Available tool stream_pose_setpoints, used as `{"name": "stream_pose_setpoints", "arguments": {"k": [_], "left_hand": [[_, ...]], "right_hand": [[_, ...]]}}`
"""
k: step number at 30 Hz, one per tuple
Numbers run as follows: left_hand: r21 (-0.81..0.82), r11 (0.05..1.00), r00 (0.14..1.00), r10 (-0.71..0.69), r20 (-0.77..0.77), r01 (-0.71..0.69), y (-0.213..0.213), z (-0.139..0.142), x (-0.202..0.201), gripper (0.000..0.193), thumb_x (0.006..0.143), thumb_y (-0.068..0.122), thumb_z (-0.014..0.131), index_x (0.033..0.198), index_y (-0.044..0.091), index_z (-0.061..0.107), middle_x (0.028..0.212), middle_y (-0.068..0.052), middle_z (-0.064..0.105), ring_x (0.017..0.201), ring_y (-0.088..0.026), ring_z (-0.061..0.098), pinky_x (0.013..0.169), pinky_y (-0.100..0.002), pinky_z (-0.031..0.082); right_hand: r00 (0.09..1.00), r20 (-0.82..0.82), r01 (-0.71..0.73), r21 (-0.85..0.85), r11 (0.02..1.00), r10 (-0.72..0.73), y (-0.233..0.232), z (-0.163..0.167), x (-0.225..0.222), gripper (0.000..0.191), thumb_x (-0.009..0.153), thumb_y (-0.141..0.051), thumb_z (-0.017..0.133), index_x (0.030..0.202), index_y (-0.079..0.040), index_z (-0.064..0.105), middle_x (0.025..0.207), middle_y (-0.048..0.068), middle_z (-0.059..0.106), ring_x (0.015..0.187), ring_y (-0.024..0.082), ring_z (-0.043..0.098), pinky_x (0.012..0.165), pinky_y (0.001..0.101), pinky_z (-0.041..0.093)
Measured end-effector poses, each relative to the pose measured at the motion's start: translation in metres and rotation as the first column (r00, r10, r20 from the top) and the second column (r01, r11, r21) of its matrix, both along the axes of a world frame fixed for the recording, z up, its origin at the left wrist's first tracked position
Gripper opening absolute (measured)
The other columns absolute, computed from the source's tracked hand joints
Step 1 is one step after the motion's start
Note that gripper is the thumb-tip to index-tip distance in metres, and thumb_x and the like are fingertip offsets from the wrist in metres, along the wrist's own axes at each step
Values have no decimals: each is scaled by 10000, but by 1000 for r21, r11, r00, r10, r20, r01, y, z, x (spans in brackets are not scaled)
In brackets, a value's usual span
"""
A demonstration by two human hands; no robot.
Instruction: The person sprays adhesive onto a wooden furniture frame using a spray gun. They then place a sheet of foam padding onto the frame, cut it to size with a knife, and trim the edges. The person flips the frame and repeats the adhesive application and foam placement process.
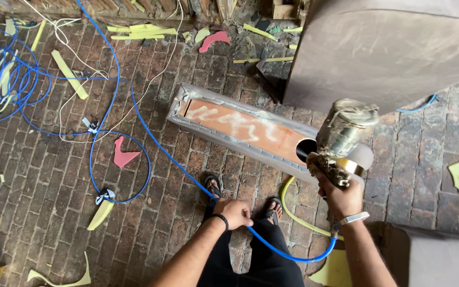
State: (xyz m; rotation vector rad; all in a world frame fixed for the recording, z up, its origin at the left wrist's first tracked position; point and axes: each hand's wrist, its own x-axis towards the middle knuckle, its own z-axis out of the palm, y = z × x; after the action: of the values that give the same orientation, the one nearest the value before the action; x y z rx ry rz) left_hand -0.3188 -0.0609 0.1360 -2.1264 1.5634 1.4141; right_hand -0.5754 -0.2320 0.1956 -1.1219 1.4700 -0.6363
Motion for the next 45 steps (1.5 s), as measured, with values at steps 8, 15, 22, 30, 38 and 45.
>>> {"name": "stream_pose_setpoints", "arguments": {"k": [8,15,22,30,38,45], "left_hand": [[-18,1000,998,8,69,-7,-4,2,-8,214,740,412,857,815,229,777,933,0,775,992,-213,698,1008,-401,414],[-20,999,1000,25,13,-25,0,5,-2,279,732,448,864,841,216,752,958,2,766,1001,-199,711,963,-376,467],[-14,986,981,169,92,-168,-10,11,17,274,740,456,860,842,224,756,936,-3,774,970,-244,694,966,-397,471],[-46,914,890,403,212,-403,-23,0,56,264,739,460,864,862,243,778,943,-44,772,993,-305,650,902,-426,518],[-79,882,870,471,145,-464,-14,-27,100,258,759,448,839,863,225,761,897,-6,784,922,-246,713,883,-403,525],[-11,924,917,382,119,-383,-27,-12,133,253,773,449,838,844,218,760,880,-12,777,943,-259,678,972,-417,444]], "right_hand": [[991,106,97,-87,992,-87,5,-15,-29,335,922,-103,769,1215,44,700,820,77,698,630,131,637,552,286,510],[960,276,41,43,998,-52,-19,-24,-36,423,912,-97,734,1305,21,635,971,126,775,799,160,762,713,278,615],[987,163,-2,-46,999,10,-63,-54,6,424,911,-124,743,1315,-30,649,1015,101,766,818,156,732,718,305,589],[994,71,-86,82,993,81,-130,-96,100,285,918,-155,777,1107,39,688,904,123,764,720,178,738,614,313,572],[989,-12,-142,210,967,148,-156,-110,178,371,887,-176,775,1172,-3,611,949,152,771,708,189,735,611,314,602],[988,124,-108,127,986,93,-144,-123,174,248,929,-145,742,1090,35,684,878,109,756,684,179,730,577,290,570]]}}
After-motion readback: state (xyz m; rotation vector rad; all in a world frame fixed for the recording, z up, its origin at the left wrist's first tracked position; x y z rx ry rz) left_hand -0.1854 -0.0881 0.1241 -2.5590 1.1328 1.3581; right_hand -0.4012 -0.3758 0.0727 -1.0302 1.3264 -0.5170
